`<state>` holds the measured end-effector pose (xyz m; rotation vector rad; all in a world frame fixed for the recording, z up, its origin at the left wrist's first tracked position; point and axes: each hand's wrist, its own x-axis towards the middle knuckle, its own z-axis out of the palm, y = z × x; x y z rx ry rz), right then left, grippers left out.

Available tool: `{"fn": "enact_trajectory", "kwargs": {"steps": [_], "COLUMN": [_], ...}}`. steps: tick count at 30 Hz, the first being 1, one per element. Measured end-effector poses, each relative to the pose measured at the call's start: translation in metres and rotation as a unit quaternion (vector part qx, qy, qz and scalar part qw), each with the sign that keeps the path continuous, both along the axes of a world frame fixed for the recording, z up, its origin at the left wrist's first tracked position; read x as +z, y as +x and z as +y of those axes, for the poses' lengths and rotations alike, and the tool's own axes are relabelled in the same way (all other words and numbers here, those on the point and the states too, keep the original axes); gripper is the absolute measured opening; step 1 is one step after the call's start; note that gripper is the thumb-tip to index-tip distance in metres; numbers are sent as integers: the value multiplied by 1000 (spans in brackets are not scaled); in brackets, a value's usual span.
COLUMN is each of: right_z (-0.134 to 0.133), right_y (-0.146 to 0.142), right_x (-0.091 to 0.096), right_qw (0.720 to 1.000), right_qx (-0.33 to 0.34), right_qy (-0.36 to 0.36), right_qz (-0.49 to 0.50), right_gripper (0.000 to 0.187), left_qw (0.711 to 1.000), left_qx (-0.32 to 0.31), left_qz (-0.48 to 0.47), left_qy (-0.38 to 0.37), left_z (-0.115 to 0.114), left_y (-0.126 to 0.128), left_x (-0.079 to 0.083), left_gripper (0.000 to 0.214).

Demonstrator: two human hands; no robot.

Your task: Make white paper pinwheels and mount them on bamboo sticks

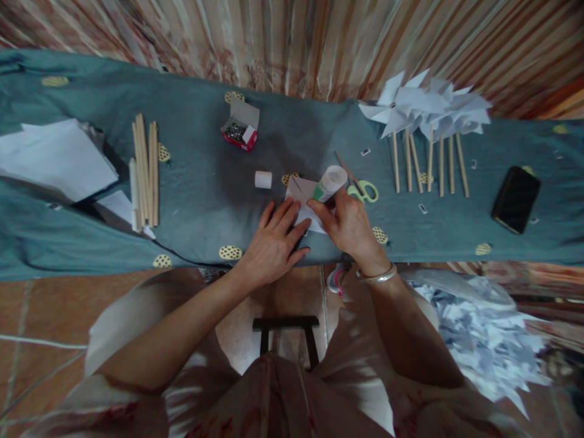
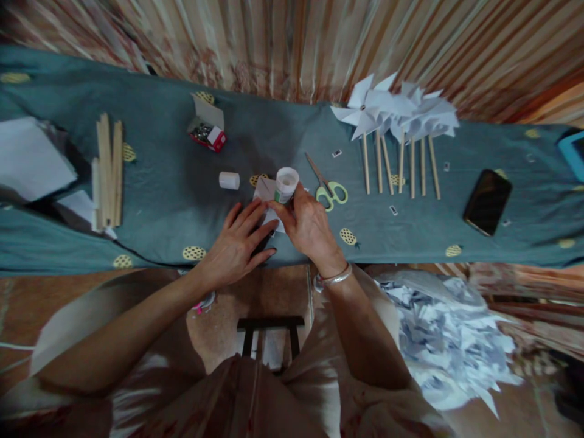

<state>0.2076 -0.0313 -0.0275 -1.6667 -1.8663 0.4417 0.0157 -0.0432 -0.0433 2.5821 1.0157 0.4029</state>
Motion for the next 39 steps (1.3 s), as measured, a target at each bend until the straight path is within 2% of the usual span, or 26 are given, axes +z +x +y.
{"fn": "enact_trajectory", "kwargs": {"steps": [11, 21, 30, 39], "right_z": [-1, 7, 8, 2], "right_y": [1, -2, -3, 2], "right_x": [0, 3, 7, 7], "right_qw": [999, 999, 998, 999], "right_qx": [-27, -40, -49, -42], "right_qy": [17, -24, -27, 4], "right_qz": [13, 22, -11, -7], "right_gripper": [35, 30, 31, 29], "left_qw": [1000, 1000, 1000, 1000], "left_qx": [-1, 0, 1, 0], "left_qz": [-2, 10, 3, 2], "left_qy": [-2, 3, 5, -4], "left_z": [0, 0, 0, 0], "left_y": [-1, 0, -1, -1], "left_x": [-1, 0, -2, -1], "left_gripper": [54, 54, 54, 53]}}
